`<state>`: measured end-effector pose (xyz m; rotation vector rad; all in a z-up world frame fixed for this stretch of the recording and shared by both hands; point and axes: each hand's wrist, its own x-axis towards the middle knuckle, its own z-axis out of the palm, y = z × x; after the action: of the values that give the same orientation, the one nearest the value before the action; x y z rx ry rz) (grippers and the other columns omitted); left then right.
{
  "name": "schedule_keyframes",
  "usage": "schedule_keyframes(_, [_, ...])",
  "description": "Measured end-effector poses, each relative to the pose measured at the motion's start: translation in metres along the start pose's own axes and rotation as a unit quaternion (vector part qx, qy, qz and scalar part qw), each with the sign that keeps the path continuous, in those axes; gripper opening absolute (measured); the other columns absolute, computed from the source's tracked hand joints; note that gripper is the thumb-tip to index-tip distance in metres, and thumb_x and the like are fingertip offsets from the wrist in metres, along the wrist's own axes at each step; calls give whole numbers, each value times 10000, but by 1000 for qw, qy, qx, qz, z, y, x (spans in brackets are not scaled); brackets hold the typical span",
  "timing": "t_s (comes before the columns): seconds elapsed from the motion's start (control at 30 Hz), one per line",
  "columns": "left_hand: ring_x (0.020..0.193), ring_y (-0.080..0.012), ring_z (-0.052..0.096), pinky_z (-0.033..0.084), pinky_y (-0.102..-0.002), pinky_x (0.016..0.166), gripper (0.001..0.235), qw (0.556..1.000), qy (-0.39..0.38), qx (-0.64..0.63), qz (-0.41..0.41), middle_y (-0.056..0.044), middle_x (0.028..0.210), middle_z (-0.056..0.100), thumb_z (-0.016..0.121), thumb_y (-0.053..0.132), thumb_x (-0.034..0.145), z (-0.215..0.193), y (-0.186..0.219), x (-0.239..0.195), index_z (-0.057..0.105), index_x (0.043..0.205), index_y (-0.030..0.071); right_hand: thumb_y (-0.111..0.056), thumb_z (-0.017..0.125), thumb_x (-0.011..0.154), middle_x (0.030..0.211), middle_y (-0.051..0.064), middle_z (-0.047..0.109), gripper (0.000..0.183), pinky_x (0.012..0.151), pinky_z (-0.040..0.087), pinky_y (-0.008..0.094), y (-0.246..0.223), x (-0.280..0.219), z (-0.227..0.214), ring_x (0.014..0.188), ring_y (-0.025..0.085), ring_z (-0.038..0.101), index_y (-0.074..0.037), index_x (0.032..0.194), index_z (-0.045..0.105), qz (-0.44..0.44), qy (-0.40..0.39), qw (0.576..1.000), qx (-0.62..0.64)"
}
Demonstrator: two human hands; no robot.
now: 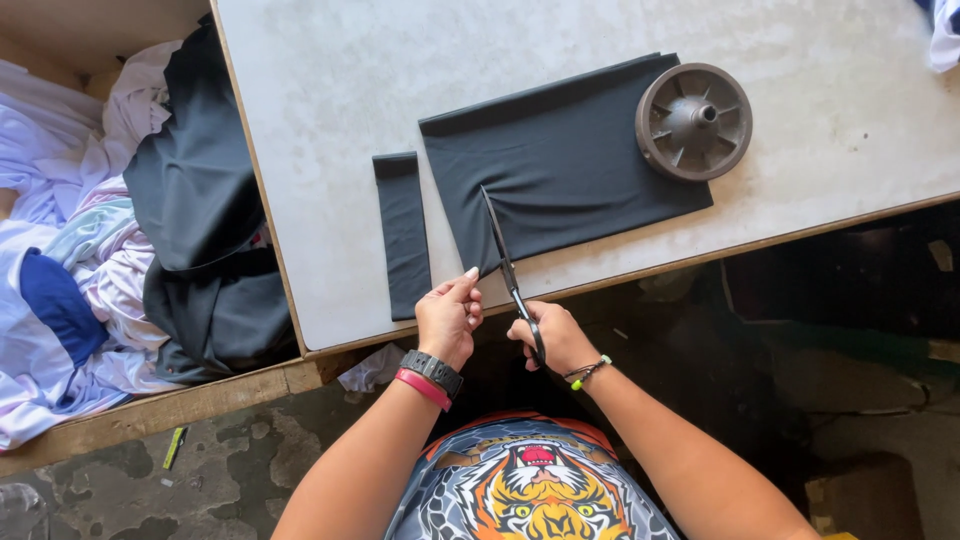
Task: Cutting a piece of black fabric into multiple uniform strips using scissors and a metal weight for stability.
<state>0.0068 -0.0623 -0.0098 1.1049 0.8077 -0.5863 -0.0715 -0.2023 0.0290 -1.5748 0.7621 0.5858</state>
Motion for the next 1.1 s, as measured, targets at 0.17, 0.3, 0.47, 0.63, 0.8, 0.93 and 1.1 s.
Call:
schedule_keyframes(0.17, [411, -97, 568, 445, -183, 362, 162, 1000, -5, 6, -3, -96, 600, 661, 792, 114, 915, -2, -1, 0, 683, 842, 19, -241, 712, 783, 569, 176, 602, 224, 511, 598, 329, 5, 30, -2, 501, 236, 683, -25, 810, 660, 16, -25, 999, 13])
schedule_keyframes(0.3, [408, -101, 568, 449, -183, 361, 163, 1000, -4, 10, -3, -98, 597, 663, 793, 117, 916, -2, -1, 1, 688, 845, 15, -261, 701, 806, 616, 189, 603, 269, 544, 625, 338, -17, 34, -6, 534, 247, 682, -9, 895, 674, 32, -24, 999, 11])
schedule_keyframes(0.47, [403, -103, 572, 456, -188, 358, 169, 1000, -5, 15, -4, -98, 593, 663, 793, 122, 917, -2, -2, 4, 689, 840, 14, -178, 733, 757, 511, 194, 557, 217, 425, 575, 313, -23, 30, -2, 420, 229, 640, 22, 760, 649, 4, 11, 999, 35])
schedule_keyframes(0.63, [404, -104, 572, 461, -188, 363, 167, 1000, -7, 15, -4, -99, 594, 664, 792, 125, 918, -2, 0, 2, 691, 845, 13, -148, 725, 764, 501, 210, 578, 203, 391, 569, 319, -37, 25, -4, 396, 231, 637, 32, 718, 641, -6, 17, 999, 34])
schedule_keyframes(0.8, [403, -113, 579, 464, -197, 357, 172, 1000, -9, 18, -5, -104, 593, 666, 808, 123, 903, -3, -3, 5, 691, 834, 18, -227, 670, 786, 548, 202, 583, 259, 448, 593, 333, -48, 54, -6, 436, 240, 637, 30, 820, 655, 0, 6, 1000, 21])
schedule_keyframes(0.93, [407, -117, 580, 470, -199, 363, 176, 1000, -8, 16, -6, -109, 594, 663, 806, 125, 906, -2, 2, -1, 690, 835, 14, -224, 686, 758, 534, 190, 570, 248, 438, 594, 340, -41, 71, -7, 424, 243, 633, 17, 802, 648, -4, 5, 1000, 26])
schedule_keyframes(1.1, [398, -119, 584, 476, -204, 353, 179, 1000, -11, 15, -12, -106, 593, 661, 806, 121, 908, -1, 3, -2, 684, 839, 9, -155, 722, 732, 462, 190, 556, 207, 339, 553, 333, -56, 56, -6, 353, 235, 611, 13, 666, 619, -29, 44, 998, 21])
